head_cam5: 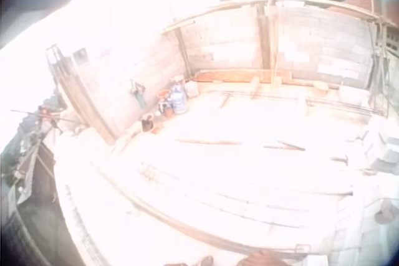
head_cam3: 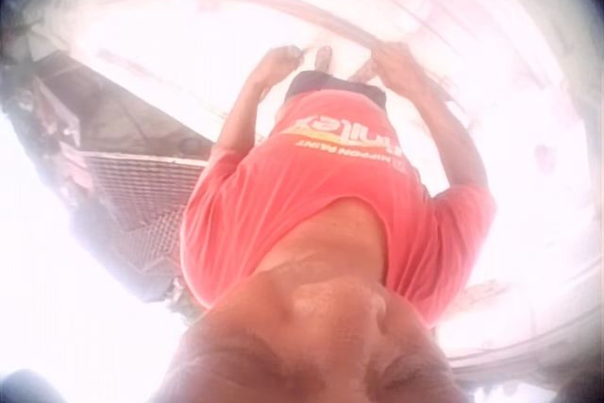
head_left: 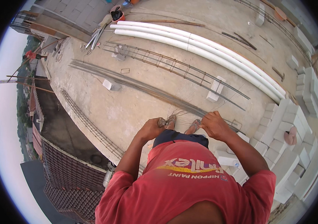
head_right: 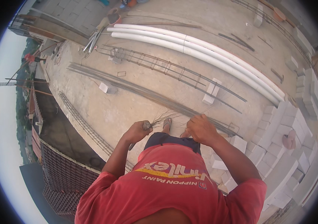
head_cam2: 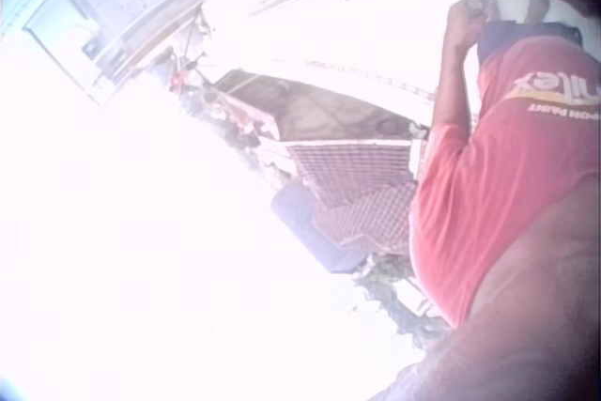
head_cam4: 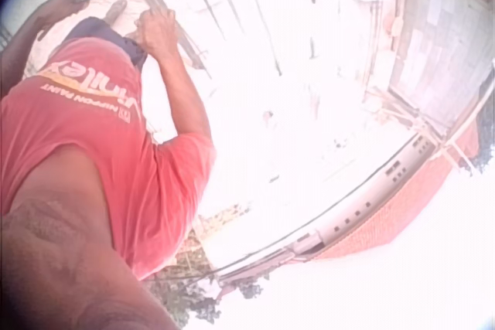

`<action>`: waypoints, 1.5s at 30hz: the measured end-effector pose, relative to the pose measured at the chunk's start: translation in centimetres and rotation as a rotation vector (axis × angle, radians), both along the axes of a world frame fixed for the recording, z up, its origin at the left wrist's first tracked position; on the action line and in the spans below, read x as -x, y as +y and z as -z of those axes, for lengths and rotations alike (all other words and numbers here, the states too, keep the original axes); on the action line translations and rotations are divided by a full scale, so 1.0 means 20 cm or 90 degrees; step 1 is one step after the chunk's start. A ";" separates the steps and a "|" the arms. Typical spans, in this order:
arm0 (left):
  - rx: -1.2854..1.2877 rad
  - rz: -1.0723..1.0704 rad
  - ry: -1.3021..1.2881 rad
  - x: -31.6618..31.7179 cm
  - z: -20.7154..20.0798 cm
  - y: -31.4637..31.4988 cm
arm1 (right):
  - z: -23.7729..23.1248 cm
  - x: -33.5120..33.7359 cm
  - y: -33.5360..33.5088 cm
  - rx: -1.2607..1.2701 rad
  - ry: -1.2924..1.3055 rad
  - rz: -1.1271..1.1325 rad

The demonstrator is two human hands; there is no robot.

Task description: The person assembles a rebar cage by tying metal rods together with wire using pliers. They repeatedly bend and twist wire to secure intersections, occasionally repositioning the structure on the floor.

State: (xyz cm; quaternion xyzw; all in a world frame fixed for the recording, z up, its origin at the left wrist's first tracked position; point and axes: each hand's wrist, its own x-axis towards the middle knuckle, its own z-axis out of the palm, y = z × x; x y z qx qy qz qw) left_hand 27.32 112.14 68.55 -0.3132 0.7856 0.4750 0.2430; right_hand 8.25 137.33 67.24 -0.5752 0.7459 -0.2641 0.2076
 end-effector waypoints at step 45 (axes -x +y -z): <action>-0.183 0.064 -0.064 0.10 -0.16 -0.13 | -0.06 0.79 0.71 0.087 -0.734 0.617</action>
